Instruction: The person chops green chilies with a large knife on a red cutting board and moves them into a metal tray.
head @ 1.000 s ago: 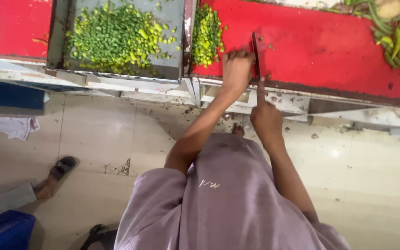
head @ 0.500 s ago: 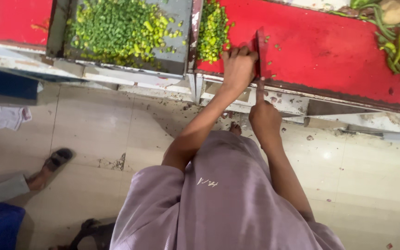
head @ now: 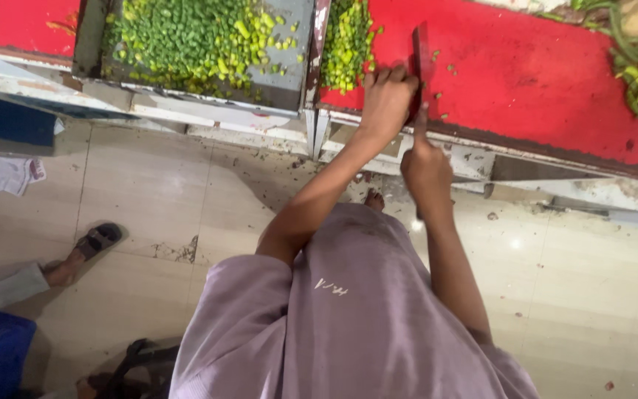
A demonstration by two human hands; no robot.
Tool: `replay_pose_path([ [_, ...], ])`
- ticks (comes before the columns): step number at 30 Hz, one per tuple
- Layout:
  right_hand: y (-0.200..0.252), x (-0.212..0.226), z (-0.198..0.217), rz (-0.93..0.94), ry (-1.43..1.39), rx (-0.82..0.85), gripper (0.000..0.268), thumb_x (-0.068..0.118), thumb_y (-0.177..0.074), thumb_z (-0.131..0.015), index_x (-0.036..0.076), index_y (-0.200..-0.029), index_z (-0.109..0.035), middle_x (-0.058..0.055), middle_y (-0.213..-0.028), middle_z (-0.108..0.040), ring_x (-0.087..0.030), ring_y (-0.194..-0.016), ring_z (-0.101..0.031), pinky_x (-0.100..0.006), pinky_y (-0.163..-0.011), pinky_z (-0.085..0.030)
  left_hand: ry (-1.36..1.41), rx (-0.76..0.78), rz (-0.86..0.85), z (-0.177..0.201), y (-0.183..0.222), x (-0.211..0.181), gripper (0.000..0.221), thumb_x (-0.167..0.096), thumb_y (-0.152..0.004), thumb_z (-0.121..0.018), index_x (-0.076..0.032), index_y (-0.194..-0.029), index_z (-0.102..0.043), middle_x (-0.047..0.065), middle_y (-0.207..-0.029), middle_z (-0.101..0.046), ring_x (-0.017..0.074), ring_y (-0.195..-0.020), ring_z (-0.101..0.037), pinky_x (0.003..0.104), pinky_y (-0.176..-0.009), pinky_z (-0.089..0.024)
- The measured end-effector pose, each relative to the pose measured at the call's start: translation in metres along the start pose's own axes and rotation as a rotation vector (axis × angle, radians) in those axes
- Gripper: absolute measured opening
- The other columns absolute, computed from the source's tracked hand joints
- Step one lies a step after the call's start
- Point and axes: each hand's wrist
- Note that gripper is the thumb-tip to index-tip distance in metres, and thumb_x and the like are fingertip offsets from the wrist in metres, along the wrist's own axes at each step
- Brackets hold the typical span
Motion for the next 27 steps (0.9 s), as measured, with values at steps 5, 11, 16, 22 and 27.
replay_pose_path([
  [5,-0.038,-0.015,0.002,0.149,0.021,-0.218,0.085,0.002,-0.084,-0.061,0.007,-0.164,-0.032,-0.024,-0.074,-0.066,-0.044,-0.063,-0.066,-0.056,-0.058,-0.053,0.019,0.036,0.044,0.006,-0.003,0.008,0.021,-0.005,-0.073,-0.072,-0.019,-0.089,-0.077,0.008,-0.096,-0.070,0.0321,-0.100,-0.066,0.052,-0.090,-0.041],
  [11,0.005,0.004,0.000,0.060,-0.018,-0.048,0.090,0.003,-0.083,-0.058,0.013,-0.167,-0.025,-0.025,-0.067,-0.064,-0.042,-0.061,-0.066,-0.057,-0.064,-0.053,0.012,0.054,0.075,0.001,-0.001,0.009,0.017,-0.005,-0.075,-0.074,-0.015,-0.090,-0.075,0.010,-0.095,-0.069,0.0324,-0.102,-0.066,0.050,-0.096,-0.043],
  [16,-0.014,-0.003,-0.011,0.060,0.020,-0.123,0.089,0.003,-0.086,-0.059,0.009,-0.168,-0.023,-0.024,-0.070,-0.066,-0.044,-0.062,-0.066,-0.057,-0.059,-0.052,-0.023,-0.013,-0.017,0.010,0.005,0.009,0.027,-0.001,-0.065,-0.071,-0.015,-0.088,-0.075,0.012,-0.094,-0.070,0.0333,-0.097,-0.067,0.050,-0.088,-0.042],
  [22,-0.034,-0.014,-0.017,0.148,0.017,-0.161,0.089,0.006,-0.083,-0.061,0.011,-0.164,-0.025,-0.024,-0.075,-0.068,-0.043,-0.063,-0.067,-0.056,-0.060,-0.053,-0.020,0.064,0.030,0.011,-0.007,0.008,0.019,-0.005,-0.068,-0.074,-0.011,-0.086,-0.071,0.012,-0.085,-0.070,0.0368,-0.087,-0.068,0.051,-0.086,-0.043],
  [27,0.008,0.003,-0.013,-0.009,-0.015,0.029,0.092,0.002,-0.083,-0.056,0.004,-0.166,-0.016,-0.022,-0.065,-0.065,-0.041,-0.057,-0.065,-0.056,-0.055,-0.051,0.016,-0.009,0.051,0.001,-0.005,0.014,0.032,-0.004,-0.071,-0.072,-0.005,-0.100,-0.061,0.016,-0.082,-0.070,0.0397,-0.080,-0.070,0.054,-0.083,-0.046],
])
Point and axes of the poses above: each hand's wrist, its own y-axis away from the middle knuckle, its own z-axis out of the back of the hand, x = y × z
